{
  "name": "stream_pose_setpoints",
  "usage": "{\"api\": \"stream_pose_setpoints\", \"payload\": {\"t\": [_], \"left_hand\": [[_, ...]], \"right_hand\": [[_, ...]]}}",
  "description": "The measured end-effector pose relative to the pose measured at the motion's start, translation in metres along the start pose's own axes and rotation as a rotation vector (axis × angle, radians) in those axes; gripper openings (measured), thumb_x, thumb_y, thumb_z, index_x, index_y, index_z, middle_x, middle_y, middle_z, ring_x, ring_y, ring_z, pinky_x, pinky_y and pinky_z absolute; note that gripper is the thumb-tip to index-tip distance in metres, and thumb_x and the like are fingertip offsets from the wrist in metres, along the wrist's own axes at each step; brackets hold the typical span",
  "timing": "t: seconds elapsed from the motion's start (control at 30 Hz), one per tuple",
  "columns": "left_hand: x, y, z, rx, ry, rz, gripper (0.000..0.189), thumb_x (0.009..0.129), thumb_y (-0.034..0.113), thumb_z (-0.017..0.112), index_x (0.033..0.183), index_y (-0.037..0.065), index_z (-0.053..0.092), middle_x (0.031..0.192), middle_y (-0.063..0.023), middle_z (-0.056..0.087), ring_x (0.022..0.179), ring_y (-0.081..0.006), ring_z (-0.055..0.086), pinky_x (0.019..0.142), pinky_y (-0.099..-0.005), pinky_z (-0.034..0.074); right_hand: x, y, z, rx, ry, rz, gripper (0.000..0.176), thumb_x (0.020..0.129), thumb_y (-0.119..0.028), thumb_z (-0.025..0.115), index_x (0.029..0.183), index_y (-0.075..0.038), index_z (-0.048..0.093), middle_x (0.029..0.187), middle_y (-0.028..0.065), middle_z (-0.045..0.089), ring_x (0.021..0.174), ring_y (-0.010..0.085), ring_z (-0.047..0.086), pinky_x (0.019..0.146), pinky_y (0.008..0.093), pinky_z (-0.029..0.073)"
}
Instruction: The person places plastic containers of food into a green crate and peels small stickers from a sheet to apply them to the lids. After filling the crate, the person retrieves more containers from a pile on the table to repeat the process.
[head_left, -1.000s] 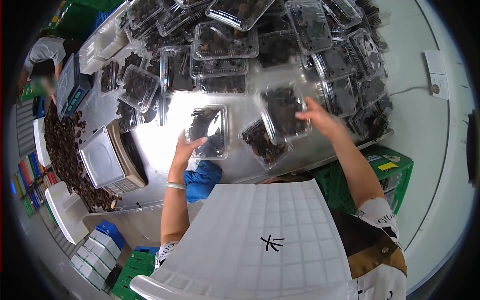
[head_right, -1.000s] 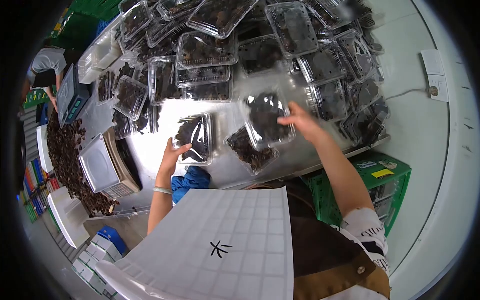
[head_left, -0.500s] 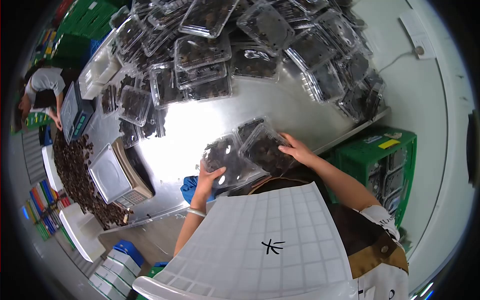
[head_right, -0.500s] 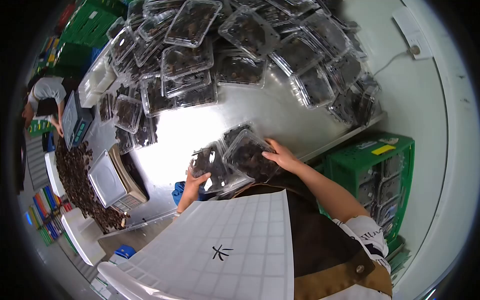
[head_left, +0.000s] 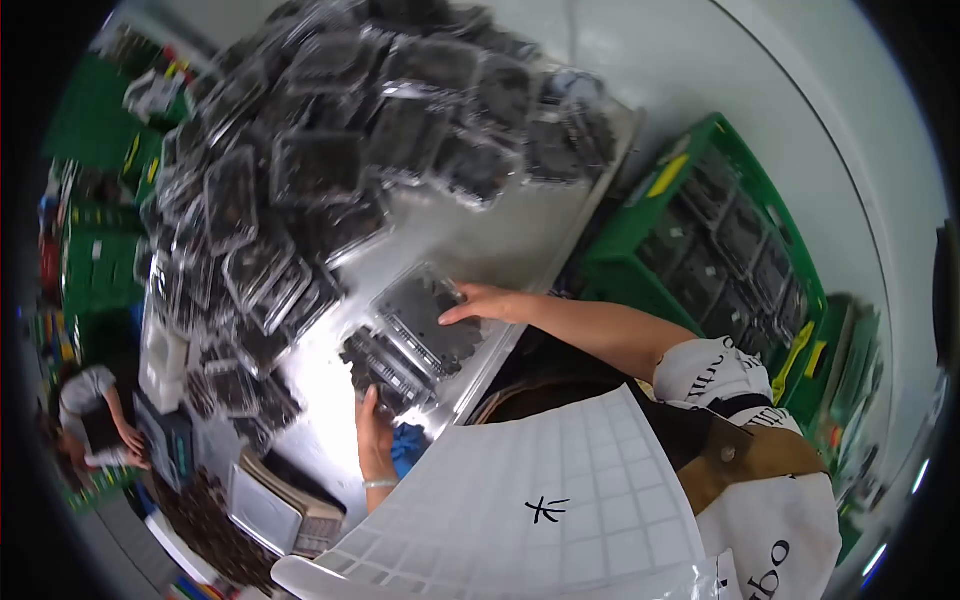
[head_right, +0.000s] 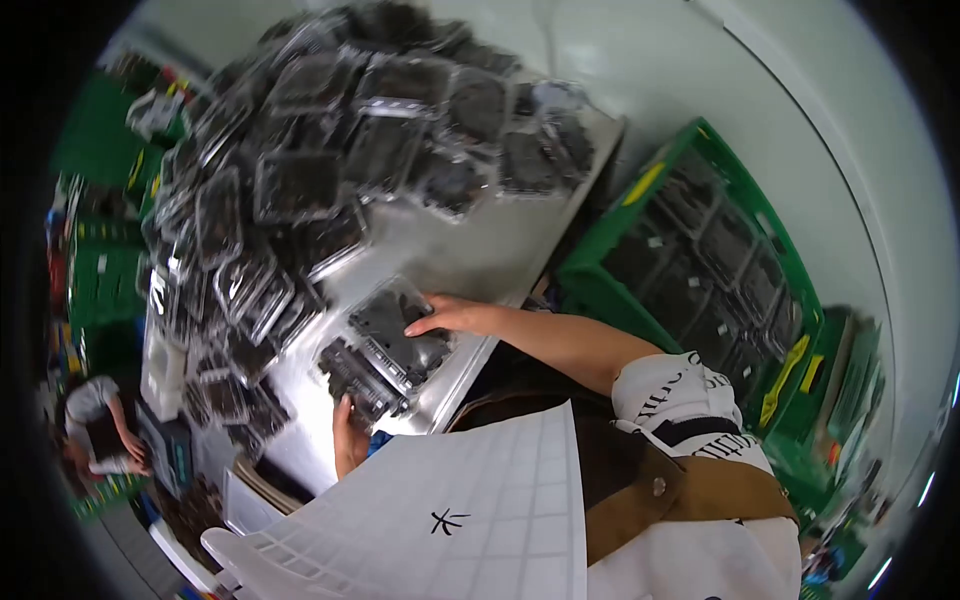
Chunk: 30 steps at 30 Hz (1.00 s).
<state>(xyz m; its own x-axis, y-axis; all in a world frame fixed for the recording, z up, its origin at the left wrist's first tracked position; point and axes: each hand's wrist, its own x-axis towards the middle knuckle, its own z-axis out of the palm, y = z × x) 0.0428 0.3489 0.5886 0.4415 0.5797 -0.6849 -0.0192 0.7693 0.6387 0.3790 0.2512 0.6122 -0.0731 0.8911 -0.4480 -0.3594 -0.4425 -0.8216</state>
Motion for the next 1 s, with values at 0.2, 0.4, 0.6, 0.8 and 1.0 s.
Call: {"api": "stream_pose_setpoints", "payload": {"t": [0.2, 0.4, 0.6, 0.8, 1.0], "left_hand": [[-0.026, 0.053, 0.090, -0.071, -0.271, 0.052, 0.060, 0.086, 0.034, 0.066, 0.135, 0.004, 0.047, 0.129, -0.0111, 0.058, 0.113, -0.0272, 0.059, 0.099, -0.0415, 0.048], [-0.043, 0.077, 0.313, 0.338, -0.596, 0.048, 0.055, 0.086, 0.028, 0.068, 0.129, 0.000, 0.046, 0.105, -0.0092, 0.063, 0.090, -0.0192, 0.062, 0.074, -0.0300, 0.051], [-0.081, 0.006, 0.514, 0.825, -0.959, -0.312, 0.049, 0.083, 0.028, 0.072, 0.120, 0.003, 0.053, 0.088, -0.0014, 0.059, 0.070, -0.0112, 0.054, 0.057, -0.0235, 0.043], [-0.076, -0.100, 0.588, 1.150, -1.074, -0.412, 0.055, 0.082, 0.029, 0.075, 0.124, 0.002, 0.052, 0.106, -0.0072, 0.062, 0.087, -0.0135, 0.062, 0.072, -0.0260, 0.051], [-0.032, -0.133, 0.564, 1.065, -0.968, -0.317, 0.051, 0.076, 0.011, 0.078, 0.120, -0.001, 0.055, 0.110, -0.0099, 0.063, 0.098, -0.0200, 0.062, 0.086, -0.0325, 0.050]], "right_hand": [[-0.126, -0.053, -0.026, 0.288, 0.129, -0.163, 0.081, 0.085, -0.036, 0.070, 0.146, 0.000, 0.030, 0.139, 0.0155, 0.047, 0.126, 0.0227, 0.045, 0.108, 0.0339, 0.032], [-0.322, -0.040, -0.065, 0.588, 0.410, -0.526, 0.077, 0.086, -0.031, 0.066, 0.147, -0.004, 0.027, 0.127, 0.0126, 0.054, 0.116, 0.0197, 0.053, 0.099, 0.0349, 0.043], [-0.475, 0.041, -0.050, 0.834, 0.826, -0.622, 0.059, 0.083, -0.040, 0.068, 0.128, -0.004, 0.051, 0.117, 0.0078, 0.060, 0.113, 0.0235, 0.057, 0.099, 0.0394, 0.045], [-0.537, 0.114, -0.074, 0.879, 1.165, -0.333, 0.043, 0.086, -0.028, 0.067, 0.116, 0.001, 0.059, 0.106, 0.0100, 0.067, 0.097, 0.0203, 0.064, 0.087, 0.0340, 0.050], [-0.552, 0.147, -0.084, 0.912, 1.178, -0.280, 0.052, 0.084, -0.026, 0.071, 0.122, 0.005, 0.054, 0.111, 0.0112, 0.065, 0.097, 0.0200, 0.064, 0.086, 0.0320, 0.050]]}}
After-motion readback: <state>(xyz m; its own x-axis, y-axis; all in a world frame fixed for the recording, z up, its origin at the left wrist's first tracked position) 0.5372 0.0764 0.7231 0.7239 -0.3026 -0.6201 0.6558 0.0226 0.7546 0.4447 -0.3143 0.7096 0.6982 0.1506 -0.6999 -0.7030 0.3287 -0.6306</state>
